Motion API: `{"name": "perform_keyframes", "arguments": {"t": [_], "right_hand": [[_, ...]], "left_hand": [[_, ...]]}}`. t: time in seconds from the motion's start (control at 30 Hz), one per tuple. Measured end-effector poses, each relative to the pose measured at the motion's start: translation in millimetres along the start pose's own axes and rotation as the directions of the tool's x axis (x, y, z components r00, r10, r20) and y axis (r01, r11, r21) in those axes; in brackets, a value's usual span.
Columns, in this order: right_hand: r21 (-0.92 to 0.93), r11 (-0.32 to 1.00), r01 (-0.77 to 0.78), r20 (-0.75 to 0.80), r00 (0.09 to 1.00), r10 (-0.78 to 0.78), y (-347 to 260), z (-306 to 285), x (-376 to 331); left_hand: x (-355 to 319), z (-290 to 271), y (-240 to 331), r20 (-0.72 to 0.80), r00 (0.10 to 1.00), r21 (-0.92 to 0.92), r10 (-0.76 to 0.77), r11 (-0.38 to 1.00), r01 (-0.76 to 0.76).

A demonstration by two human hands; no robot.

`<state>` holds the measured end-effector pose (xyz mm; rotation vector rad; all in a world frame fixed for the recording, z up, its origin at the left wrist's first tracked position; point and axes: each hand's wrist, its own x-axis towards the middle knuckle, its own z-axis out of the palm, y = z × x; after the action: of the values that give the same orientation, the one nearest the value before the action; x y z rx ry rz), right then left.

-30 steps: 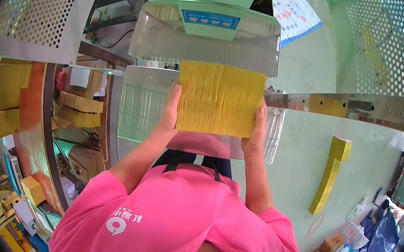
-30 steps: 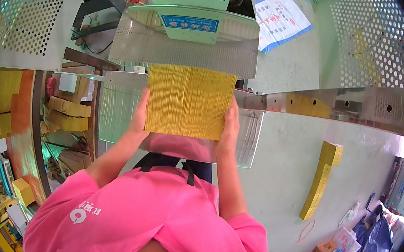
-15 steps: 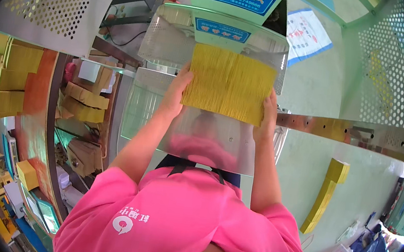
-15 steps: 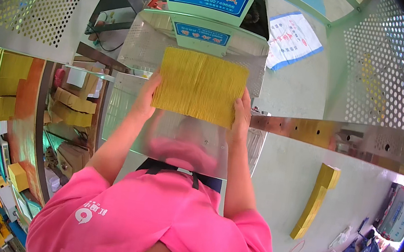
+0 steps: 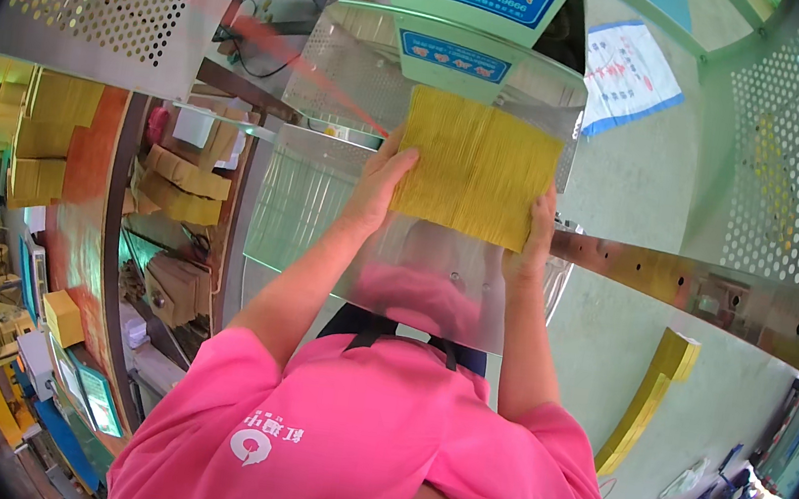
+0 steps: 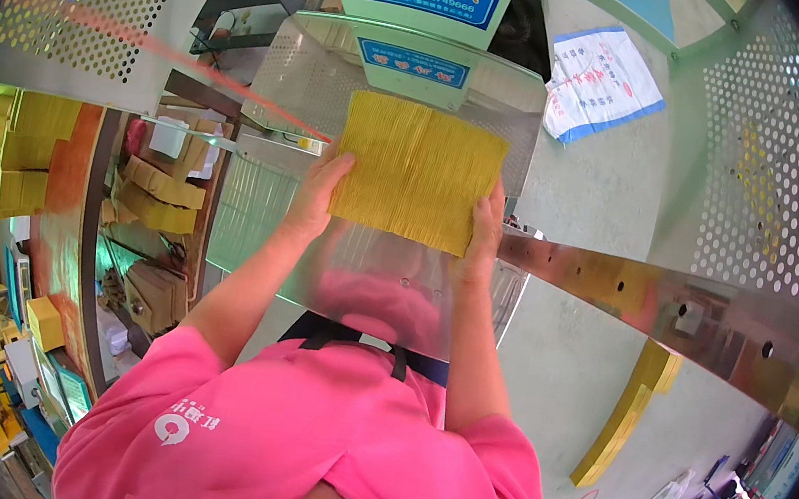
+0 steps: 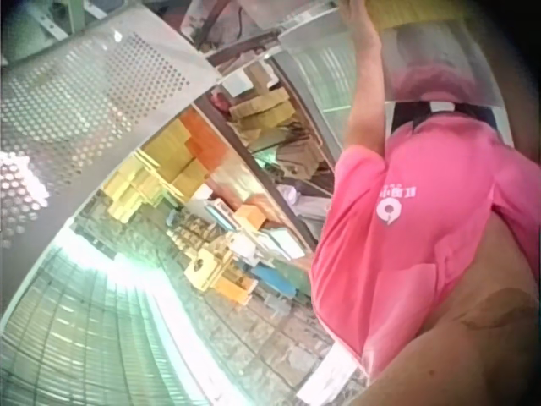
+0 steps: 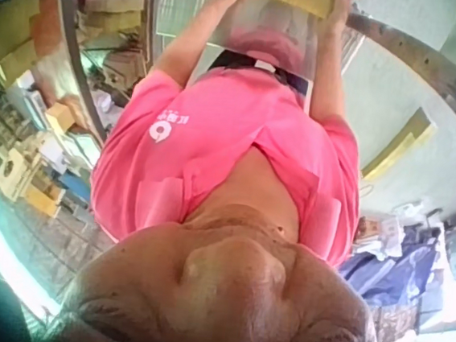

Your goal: Weighing stacks of paper, aligning them, and using a strapping machine to bundle them with plastic ribbon.

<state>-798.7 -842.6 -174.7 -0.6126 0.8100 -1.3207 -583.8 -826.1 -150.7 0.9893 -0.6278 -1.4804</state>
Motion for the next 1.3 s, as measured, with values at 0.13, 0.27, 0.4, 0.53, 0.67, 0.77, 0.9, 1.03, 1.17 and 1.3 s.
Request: {"name": "perform_keyframes", "arguments": {"t": [0.13, 0.27, 0.4, 0.53, 0.67, 0.77, 0.9, 1.03, 1.17, 1.3], "right_hand": [[-0.012, 1.000, -0.013, 0.000, 1.000, 0.013, -8.0, -5.7, -6.9], [-0.015, 0.994, -0.113, -0.112, 0.988, 0.110, -0.8, -17.9, 0.2], [0.001, 0.999, -0.044, -0.141, 0.989, 0.044, 0.4, -17.2, -5.3], [0.028, 0.998, -0.060, -0.109, 0.992, 0.062, -4.0, -22.3, -4.2], [0.094, 0.989, -0.117, -0.117, 0.985, 0.128, 1.3, -24.5, -3.0], [0.145, 0.988, -0.044, -0.144, 0.987, 0.065, 4.5, -23.4, -9.0], [0.069, 0.996, -0.052, -0.154, 0.986, 0.062, 7.7, -32.4, -3.5], [0.007, 1.000, -0.029, -0.141, 0.989, 0.030, 18.2, -46.7, 0.8], [-0.048, 0.999, -0.024, -0.070, 0.997, 0.021, 14.2, -33.6, -10.2], [-0.270, 0.962, -0.035, -0.125, 0.992, 0.001, 25.0, -18.2, -55.6]], "left_hand": [[1.6, 2.2, -17.8, -0.048, 0.999, 0.011, -0.022, 1.000, 0.022], [6.8, -4.0, -19.9, 0.022, 0.999, 0.052, -0.032, 0.998, 0.031], [4.4, 3.3, -14.6, 0.046, 0.996, 0.088, -0.076, 0.994, 0.072], [9.1, 10.7, -16.0, 0.102, 0.990, 0.151, -0.101, 0.985, 0.085], [7.8, 12.9, -14.0, 0.097, 0.987, 0.127, -0.124, 0.986, 0.112], [10.3, 22.5, -12.6, 0.080, 0.985, 0.150, -0.151, 0.979, 0.138], [10.7, 14.4, -13.6, 0.080, 0.985, 0.206, -0.151, 0.970, 0.132], [8.2, 18.1, -17.9, 0.084, 0.991, 0.216, -0.106, 0.973, 0.086], [-8.4, 5.9, -15.7, 0.000, 0.994, 0.211, -0.106, 0.972, 0.103], [-51.0, -22.0, -9.5, -0.071, 0.997, 0.433, -0.013, 0.901, 0.042]]}}
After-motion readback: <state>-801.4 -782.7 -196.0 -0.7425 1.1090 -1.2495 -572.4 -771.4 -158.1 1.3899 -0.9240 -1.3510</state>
